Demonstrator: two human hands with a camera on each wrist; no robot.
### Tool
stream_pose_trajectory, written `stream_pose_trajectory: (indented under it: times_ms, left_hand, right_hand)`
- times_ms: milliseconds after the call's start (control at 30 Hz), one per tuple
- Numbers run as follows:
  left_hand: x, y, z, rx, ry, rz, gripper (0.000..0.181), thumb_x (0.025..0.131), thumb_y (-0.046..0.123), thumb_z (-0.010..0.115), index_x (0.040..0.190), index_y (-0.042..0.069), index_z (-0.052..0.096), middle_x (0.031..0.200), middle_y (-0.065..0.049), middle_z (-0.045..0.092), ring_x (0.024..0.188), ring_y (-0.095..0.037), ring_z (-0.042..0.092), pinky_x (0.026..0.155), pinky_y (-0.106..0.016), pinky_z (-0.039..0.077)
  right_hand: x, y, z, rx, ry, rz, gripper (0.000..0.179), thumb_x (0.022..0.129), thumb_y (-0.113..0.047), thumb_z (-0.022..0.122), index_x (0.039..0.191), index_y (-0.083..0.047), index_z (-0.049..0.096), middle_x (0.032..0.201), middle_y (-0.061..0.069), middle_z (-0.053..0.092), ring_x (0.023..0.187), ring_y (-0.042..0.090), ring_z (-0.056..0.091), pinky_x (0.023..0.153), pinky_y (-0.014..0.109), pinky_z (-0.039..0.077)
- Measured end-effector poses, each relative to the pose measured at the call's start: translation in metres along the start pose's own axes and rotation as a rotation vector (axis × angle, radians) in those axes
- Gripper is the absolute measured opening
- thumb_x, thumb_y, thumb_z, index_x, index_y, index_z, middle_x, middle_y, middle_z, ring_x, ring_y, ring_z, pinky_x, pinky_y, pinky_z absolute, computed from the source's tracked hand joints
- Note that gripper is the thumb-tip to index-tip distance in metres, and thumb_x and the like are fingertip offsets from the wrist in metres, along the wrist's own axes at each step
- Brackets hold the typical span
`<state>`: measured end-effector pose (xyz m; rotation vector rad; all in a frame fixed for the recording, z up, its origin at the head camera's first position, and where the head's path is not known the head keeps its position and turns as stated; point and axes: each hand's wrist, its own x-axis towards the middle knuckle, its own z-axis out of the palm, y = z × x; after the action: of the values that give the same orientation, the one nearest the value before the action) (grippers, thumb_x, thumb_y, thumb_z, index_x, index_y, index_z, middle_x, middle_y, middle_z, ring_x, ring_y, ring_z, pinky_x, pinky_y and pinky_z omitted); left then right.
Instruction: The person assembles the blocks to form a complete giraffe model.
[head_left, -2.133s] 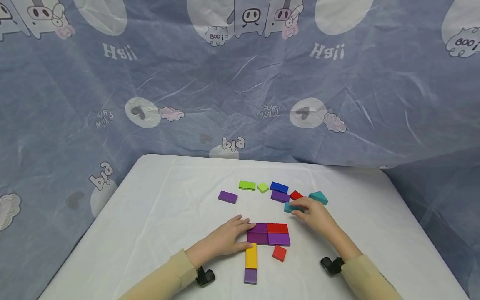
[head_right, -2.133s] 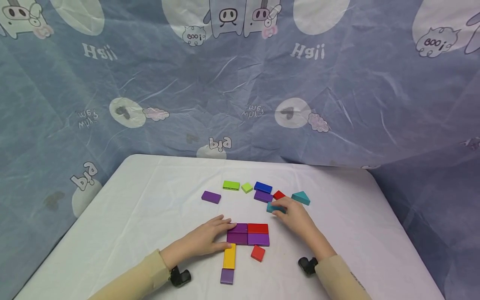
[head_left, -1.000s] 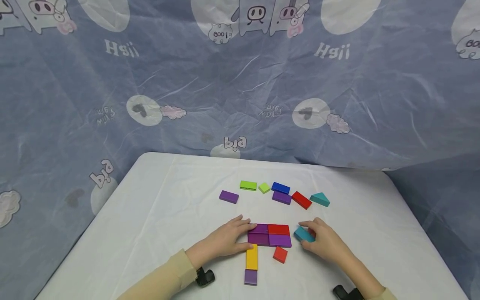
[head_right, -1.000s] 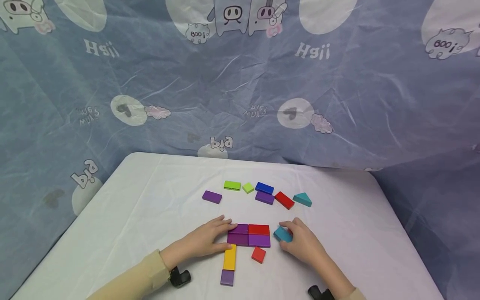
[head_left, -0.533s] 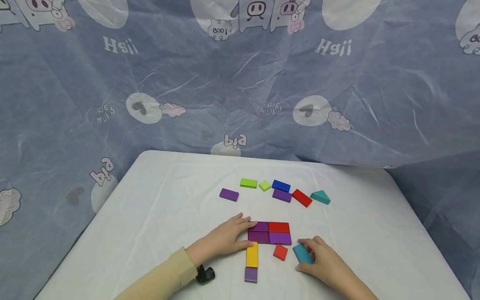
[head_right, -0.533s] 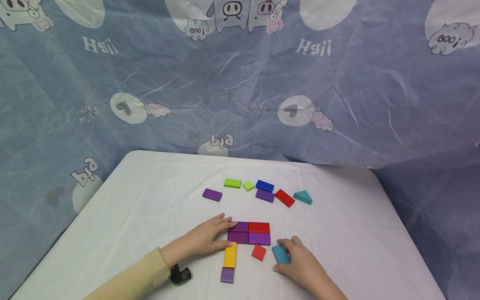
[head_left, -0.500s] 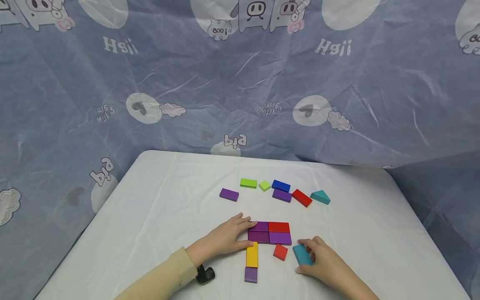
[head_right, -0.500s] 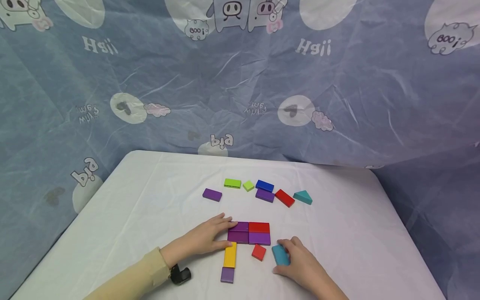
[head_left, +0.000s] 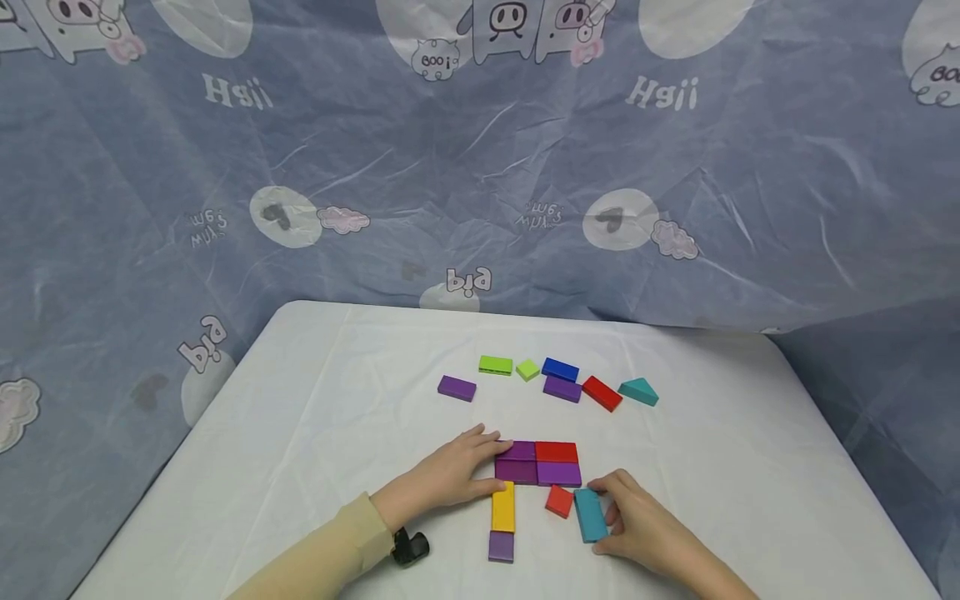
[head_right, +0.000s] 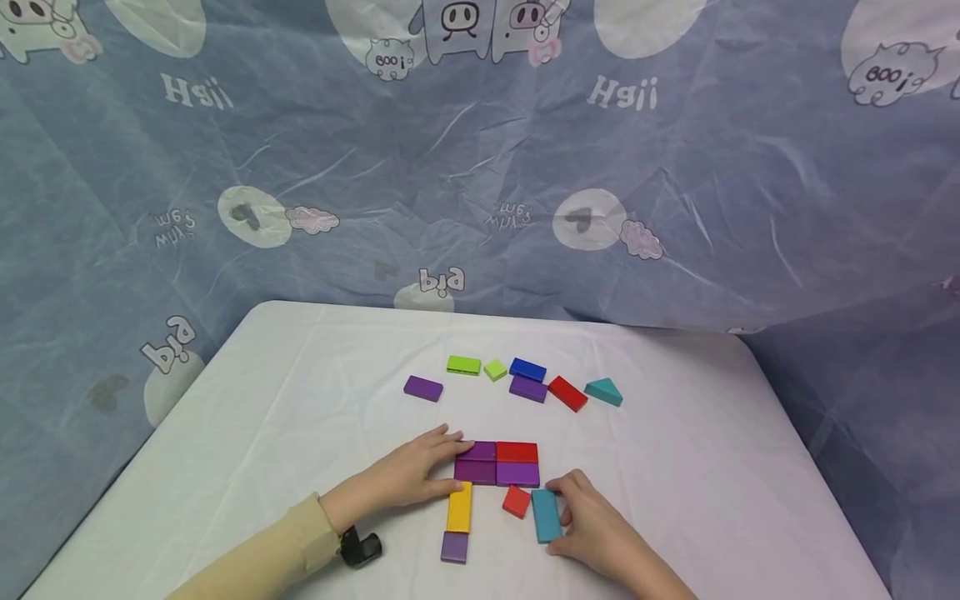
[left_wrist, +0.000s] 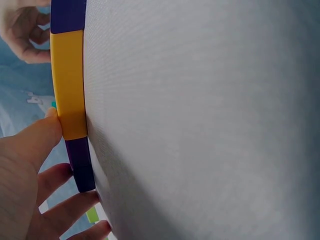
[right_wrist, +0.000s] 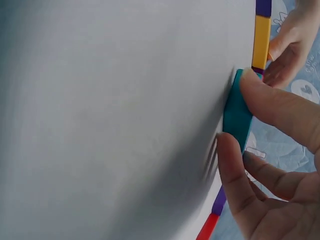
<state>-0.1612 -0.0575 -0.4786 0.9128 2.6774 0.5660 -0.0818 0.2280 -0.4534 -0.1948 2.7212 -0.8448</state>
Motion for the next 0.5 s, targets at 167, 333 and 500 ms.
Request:
stream_pose_trajectory:
  times_ms: [167, 333, 500]
  left_hand:
    - [-0.0002, 0.001, -0.0021, -0.011, -0.003, -0.002, 0.062, 0.092, 0.05, 0.063, 0.147, 0.028, 0.047, 0.154, -0.001, 0.044, 0.148, -0.029, 0.032, 0.115, -0.051, 0.036]
    - [-0.0008, 0.0016, -0.0021, -0.007, -0.003, 0.0, 0.062, 0.092, 0.05, 0.064, 0.147, 0.028, 0.047, 0.154, -0.002, 0.045, 0.148, -0.029, 0.032, 0.115, -0.051, 0.036]
    - [-0.0007, 0.0018, -0.0023, -0.01, -0.005, 0.002, 0.062, 0.092, 0.05, 0.063, 0.148, 0.028, 0.046, 0.154, -0.002, 0.044, 0.148, -0.029, 0.032, 0.115, -0.05, 0.036]
  right_hand:
    - [0.0006, -0.001, 0.0027, 0.026, -0.001, -0.045, 0.068, 0.064, -0.016, 0.092, 0.122, -0.006, 0.057, 0.091, -0.001, 0.05, 0.069, 0.007, 0.049, 0.058, 0.016, 0.048]
    - [0.003, -0.0044, 0.0049, 0.058, 0.013, -0.01, 0.077, 0.061, -0.017, 0.094, 0.125, -0.004, 0.052, 0.091, -0.002, 0.055, 0.07, 0.009, 0.051, 0.059, 0.017, 0.049]
    - [0.0041, -0.0079, 0.0071, 0.065, 0.037, 0.001, 0.082, 0.059, -0.019, 0.094, 0.127, -0.003, 0.052, 0.098, -0.002, 0.059, 0.07, 0.009, 0.052, 0.06, 0.017, 0.049]
